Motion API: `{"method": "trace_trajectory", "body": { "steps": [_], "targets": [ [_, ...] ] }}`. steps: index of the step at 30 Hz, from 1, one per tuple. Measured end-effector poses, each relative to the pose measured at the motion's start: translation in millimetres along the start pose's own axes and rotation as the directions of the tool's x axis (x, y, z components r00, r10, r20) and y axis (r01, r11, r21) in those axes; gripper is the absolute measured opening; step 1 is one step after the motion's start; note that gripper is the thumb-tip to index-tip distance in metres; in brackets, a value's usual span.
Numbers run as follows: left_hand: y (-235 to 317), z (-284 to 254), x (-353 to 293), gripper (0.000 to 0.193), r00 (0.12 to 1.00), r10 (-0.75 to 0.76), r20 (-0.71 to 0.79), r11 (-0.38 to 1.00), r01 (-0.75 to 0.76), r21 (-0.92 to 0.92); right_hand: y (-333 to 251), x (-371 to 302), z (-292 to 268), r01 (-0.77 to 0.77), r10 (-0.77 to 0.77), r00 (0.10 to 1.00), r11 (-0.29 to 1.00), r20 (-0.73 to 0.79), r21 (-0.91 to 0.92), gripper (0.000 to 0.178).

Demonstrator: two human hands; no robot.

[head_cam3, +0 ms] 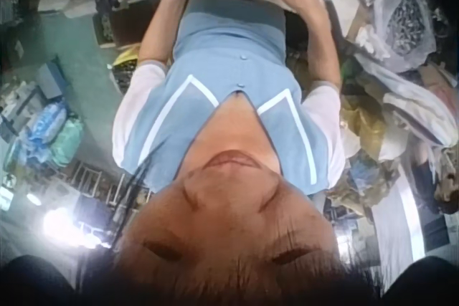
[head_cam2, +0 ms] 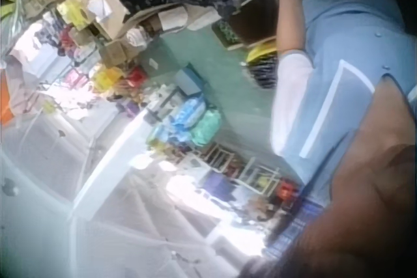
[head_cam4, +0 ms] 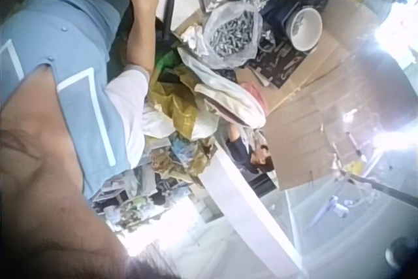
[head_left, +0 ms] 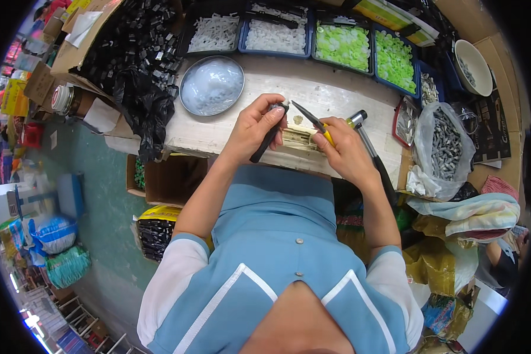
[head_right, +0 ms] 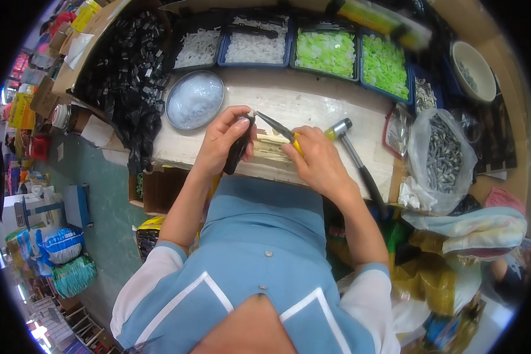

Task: Assembling small plastic components at a factory workbench using a jig and hand tools.

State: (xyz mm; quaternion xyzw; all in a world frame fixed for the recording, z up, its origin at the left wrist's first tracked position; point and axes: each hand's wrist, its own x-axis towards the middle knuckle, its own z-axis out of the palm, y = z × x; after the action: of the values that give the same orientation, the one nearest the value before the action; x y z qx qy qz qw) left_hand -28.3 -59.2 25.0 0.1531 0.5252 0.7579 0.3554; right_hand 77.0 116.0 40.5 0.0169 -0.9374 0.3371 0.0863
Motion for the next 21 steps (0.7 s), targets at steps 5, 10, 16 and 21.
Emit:
{"method": "trace_trajectory", "body": {
  "steps": [5, 10, 16, 21],
  "targets": [
    [-4.1, 3.0, -5.8, 0.023, 0.998, 0.066, -0.019, 0.988, -0.063, 0.141, -9.2, 1.1, -0.9, -0.025, 0.025, 0.999, 1.000, 0.045, 0.001, 0.027],
    [-4.3, 5.6, -10.1, 0.024, 0.985, 0.173, -0.019, 0.937, -0.159, 0.312, -13.6, -3.4, -0.9, -0.010, 0.010, 0.999, 1.000, 0.040, -0.003, 0.027],
    [-6.7, 6.8, -16.2, 0.024, 0.943, 0.327, -0.066, 0.839, -0.257, 0.479, -18.9, -0.9, 1.7, 0.008, -0.006, 0.997, 1.000, 0.083, -0.018, 0.027],
    [-8.1, 7.0, -22.4, 0.020, 0.927, 0.356, -0.118, 0.783, -0.227, 0.579, -22.5, -2.0, 7.2, -0.005, 0.008, 0.992, 1.000, 0.130, -0.023, 0.021]
  ]
}}
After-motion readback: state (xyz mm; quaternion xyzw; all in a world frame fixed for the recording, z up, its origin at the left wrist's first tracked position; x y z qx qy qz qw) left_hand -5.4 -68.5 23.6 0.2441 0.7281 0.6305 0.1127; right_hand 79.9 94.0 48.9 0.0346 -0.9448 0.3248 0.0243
